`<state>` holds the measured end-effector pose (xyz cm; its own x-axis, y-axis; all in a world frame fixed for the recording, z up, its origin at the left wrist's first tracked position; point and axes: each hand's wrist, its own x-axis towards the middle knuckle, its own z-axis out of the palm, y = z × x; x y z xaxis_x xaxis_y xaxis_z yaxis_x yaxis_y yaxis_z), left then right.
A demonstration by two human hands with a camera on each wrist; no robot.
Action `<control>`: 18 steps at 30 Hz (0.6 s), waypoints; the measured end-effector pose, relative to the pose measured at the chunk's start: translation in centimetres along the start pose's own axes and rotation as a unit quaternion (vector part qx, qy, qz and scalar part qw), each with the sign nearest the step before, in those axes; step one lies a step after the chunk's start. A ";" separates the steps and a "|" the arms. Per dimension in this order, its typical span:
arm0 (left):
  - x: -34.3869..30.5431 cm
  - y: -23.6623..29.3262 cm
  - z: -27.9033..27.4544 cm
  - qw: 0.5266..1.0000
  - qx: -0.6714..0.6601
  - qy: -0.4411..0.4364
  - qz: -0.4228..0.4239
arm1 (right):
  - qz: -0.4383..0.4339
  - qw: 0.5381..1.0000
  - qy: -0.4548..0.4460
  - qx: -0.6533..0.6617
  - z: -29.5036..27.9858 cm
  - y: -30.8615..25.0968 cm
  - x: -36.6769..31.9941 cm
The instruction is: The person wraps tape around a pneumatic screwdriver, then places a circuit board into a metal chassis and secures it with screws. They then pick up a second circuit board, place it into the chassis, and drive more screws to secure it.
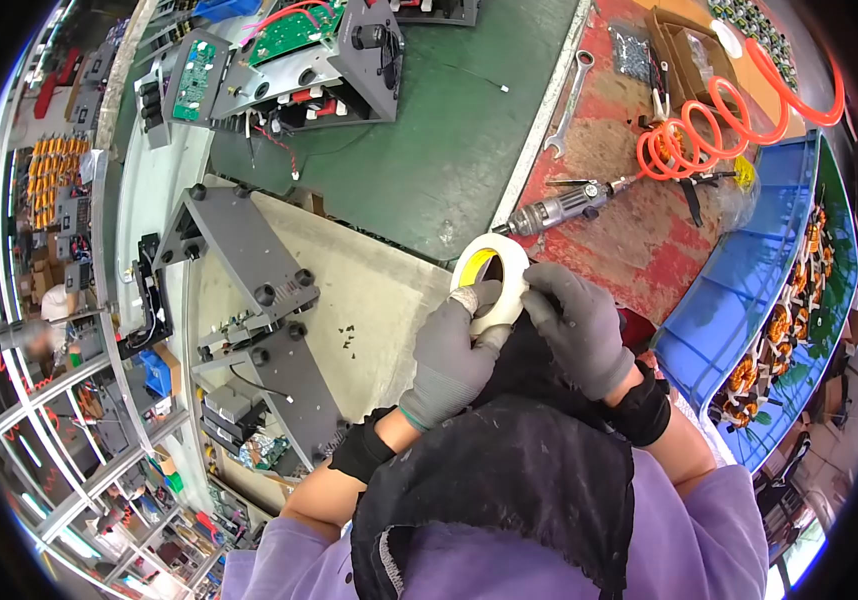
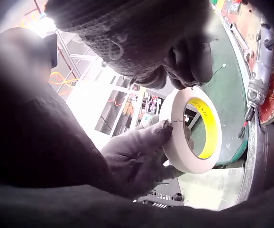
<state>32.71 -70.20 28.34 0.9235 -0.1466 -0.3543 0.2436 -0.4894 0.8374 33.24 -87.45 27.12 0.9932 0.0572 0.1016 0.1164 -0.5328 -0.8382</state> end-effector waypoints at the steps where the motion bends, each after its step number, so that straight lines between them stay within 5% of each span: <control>1: 0.0 -0.2 0.0 0.998 0.048 -0.001 0.036 | 0.005 1.000 0.003 0.000 0.1 0.3 -0.1; 5: -0.1 0.1 0.1 0.981 0.147 0.005 0.123 | 0.002 0.999 -0.003 -0.034 -0.1 0.7 -0.4; 9: 0.3 -1.1 1.0 0.991 0.078 0.021 0.106 | -0.036 0.996 -0.077 -0.036 -1.0 0.3 -1.0; 11: 1.3 -1.8 1.0 0.985 -0.155 0.009 -0.079 | -0.074 0.990 -0.115 0.024 -1.7 -0.4 -1.6; 13: 2.3 -1.9 1.0 0.974 -0.200 -0.009 -0.102 | 0.162 0.972 -0.063 0.158 -2.3 -0.6 -1.4; 15: 2.7 -0.8 1.3 0.928 -0.338 -0.050 -0.147 | 0.123 0.983 -0.102 0.092 -0.9 2.0 -2.0; 17: 3.4 0.3 2.2 0.938 -0.298 -0.085 -0.154 | 0.023 0.997 -0.079 -0.006 0.7 3.1 -2.4; 18: 3.9 0.5 2.6 0.927 -0.326 -0.092 -0.163 | 0.098 0.992 -0.073 -0.014 1.3 3.7 -2.7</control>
<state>35.69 -73.22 26.32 0.7185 -0.2554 -0.6470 0.6827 0.0808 0.7262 30.98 -88.47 23.04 0.9873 0.0706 -0.1426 -0.0775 -0.5691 -0.8186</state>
